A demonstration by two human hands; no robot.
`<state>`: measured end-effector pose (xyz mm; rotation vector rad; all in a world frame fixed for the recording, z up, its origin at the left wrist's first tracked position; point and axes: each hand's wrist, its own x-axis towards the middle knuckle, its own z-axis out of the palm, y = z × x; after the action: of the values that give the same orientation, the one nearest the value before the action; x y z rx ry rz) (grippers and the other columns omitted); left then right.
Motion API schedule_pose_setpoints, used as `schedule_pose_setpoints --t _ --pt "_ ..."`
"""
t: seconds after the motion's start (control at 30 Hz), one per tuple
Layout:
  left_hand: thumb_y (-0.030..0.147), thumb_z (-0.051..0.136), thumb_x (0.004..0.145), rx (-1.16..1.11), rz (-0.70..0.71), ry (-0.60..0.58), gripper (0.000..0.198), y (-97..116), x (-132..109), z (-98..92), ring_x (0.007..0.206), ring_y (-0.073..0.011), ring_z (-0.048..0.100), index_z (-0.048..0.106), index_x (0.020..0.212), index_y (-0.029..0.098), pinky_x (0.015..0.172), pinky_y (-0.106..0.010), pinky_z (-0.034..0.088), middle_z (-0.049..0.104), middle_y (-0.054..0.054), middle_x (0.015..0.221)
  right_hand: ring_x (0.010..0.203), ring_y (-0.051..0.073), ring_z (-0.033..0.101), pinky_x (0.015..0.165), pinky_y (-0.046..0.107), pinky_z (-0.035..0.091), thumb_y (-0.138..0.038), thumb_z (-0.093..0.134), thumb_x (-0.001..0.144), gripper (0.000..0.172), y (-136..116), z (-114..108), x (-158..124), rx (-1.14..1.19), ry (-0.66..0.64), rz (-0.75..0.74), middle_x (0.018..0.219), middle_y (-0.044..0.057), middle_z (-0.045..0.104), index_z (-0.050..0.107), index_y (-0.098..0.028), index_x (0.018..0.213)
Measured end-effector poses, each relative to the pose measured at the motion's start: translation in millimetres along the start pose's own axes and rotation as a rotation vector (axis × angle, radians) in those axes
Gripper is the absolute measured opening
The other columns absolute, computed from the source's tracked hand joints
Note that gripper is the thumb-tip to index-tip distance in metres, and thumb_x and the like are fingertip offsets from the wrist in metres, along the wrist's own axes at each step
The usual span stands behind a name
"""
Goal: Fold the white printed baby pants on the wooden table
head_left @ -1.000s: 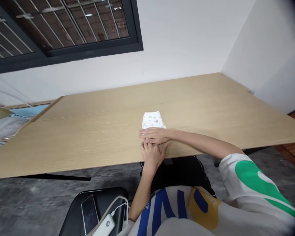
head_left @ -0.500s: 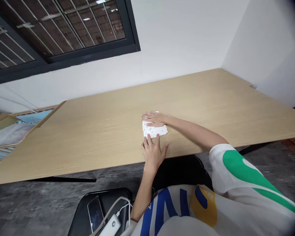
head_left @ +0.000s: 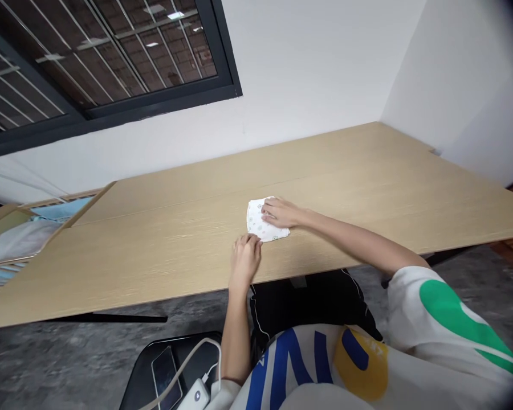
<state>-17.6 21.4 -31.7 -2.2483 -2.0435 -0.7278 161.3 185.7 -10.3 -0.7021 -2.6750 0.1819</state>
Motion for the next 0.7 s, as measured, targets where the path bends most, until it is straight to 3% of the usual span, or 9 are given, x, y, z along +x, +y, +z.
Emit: schedule_pose_setpoints --t 0.1,0.2,0.3,0.4,0.5,0.6,0.7 --pt "0.024 0.045 0.104 -0.019 0.037 0.019 0.025 -4 6 3.9 0.119 -0.0286 0.063 0.069 0.108 0.020 0.106 -0.048 0.046 0.072 -0.014 0.125 0.124 0.036 0.059 0.111 0.053 0.039 -0.063 0.058 0.096 0.063 -8 -4 -37 0.063 -0.103 -0.027 0.138 0.021 0.063 0.066 -0.014 0.136" --pt "0.025 0.038 0.107 -0.092 0.047 -0.012 0.029 -1 2 -1.2 0.118 -0.0273 0.065 0.064 0.118 0.018 0.108 -0.049 0.044 0.073 -0.014 0.123 0.139 0.039 0.050 0.115 0.055 0.035 -0.062 0.067 0.090 0.076 -16 -3 -69 0.118 -0.120 -0.029 0.154 0.023 0.052 0.057 -0.014 0.148" --pt "0.030 0.035 0.109 -0.198 0.053 -0.071 0.032 4 -14 -19.2 0.115 -0.0247 0.066 0.064 0.118 0.020 0.112 -0.049 0.042 0.074 -0.010 0.118 0.133 0.033 0.057 0.113 0.053 0.036 -0.035 0.062 0.095 0.052 -31 -5 -96 0.176 -0.061 -0.053 0.148 0.019 0.060 0.060 -0.018 0.144" --pt "0.035 0.038 0.109 -0.326 0.056 -0.121 0.032 7 -38 -38.1 0.120 -0.0229 0.063 0.067 0.115 0.024 0.112 -0.045 0.043 0.074 -0.007 0.120 0.112 0.027 0.068 0.109 0.051 0.037 -0.018 0.057 0.091 0.037 -53 -12 -120 0.252 -0.012 -0.076 0.121 0.012 0.074 0.068 -0.020 0.126" --pt "0.041 0.057 0.101 -0.415 0.034 -0.164 0.026 5 -57 -45.5 0.126 -0.0254 0.060 0.068 0.122 0.028 0.110 -0.044 0.045 0.073 -0.006 0.127 0.097 0.025 0.069 0.104 0.050 0.039 -0.022 0.059 0.094 0.022 -72 -20 -136 0.323 0.030 0.003 0.102 0.008 0.076 0.069 -0.020 0.114" --pt "0.043 0.073 0.090 -0.446 0.013 -0.191 0.038 -1 -63 -42.2 0.130 -0.0284 0.060 0.068 0.125 0.029 0.118 -0.050 0.038 0.071 -0.007 0.133 0.091 0.023 0.068 0.098 0.045 0.044 -0.028 0.056 0.100 0.018 -82 -22 -141 0.368 0.081 0.115 0.097 0.006 0.075 0.066 -0.022 0.113" --pt "0.046 0.081 0.081 -0.462 0.019 -0.198 0.049 -3 -59 -35.5 0.127 -0.0306 0.062 0.069 0.126 0.027 0.120 -0.053 0.036 0.072 -0.008 0.130 0.077 0.021 0.065 0.076 0.035 0.047 -0.037 0.053 0.103 0.018 -85 -18 -135 0.435 0.153 0.284 0.086 0.002 0.071 0.063 -0.022 0.108"
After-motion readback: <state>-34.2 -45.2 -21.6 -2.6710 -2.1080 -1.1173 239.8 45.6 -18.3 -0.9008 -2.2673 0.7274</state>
